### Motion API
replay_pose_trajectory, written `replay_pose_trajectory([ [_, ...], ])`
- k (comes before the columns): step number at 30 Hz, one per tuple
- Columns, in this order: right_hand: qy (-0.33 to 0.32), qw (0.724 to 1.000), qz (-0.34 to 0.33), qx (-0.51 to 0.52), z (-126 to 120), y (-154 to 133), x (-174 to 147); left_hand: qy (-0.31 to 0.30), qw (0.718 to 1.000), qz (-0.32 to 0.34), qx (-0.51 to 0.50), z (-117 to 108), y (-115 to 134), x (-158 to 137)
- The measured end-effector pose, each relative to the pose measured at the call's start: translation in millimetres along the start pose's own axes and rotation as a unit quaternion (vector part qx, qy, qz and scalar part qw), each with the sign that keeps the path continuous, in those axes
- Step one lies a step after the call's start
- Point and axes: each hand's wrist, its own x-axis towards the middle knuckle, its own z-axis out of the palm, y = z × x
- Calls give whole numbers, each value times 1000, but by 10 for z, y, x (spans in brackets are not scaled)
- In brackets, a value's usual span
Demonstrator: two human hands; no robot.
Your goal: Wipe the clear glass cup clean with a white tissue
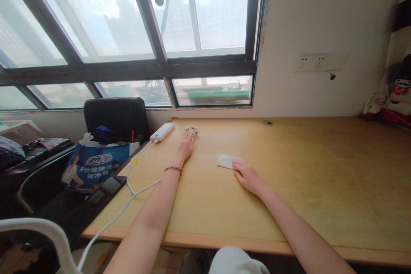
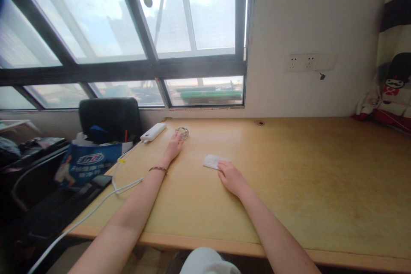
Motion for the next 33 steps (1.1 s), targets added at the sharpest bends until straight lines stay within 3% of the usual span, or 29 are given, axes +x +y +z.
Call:
replay_pose_trajectory([
  [4,17,1000,-17,3,5,18,10,32,999,31,16,-57,245,2],
  [7,47,999,-18,2,-8,18,20,18,996,88,16,-48,685,-37],
  [14,58,998,-13,-19,-109,56,14,-128,956,264,-19,37,1914,-375],
  [19,163,978,97,-84,-201,252,14,-171,957,230,34,-54,2327,-671],
  [23,180,963,163,-119,-237,389,-9,-191,961,195,34,-115,2415,-854],
  [26,177,959,184,-121,-227,435,-26,-200,961,193,19,-181,2295,-901],
  [33,179,959,191,-109,-186,484,-29,-229,967,109,28,-431,1490,-894],
])
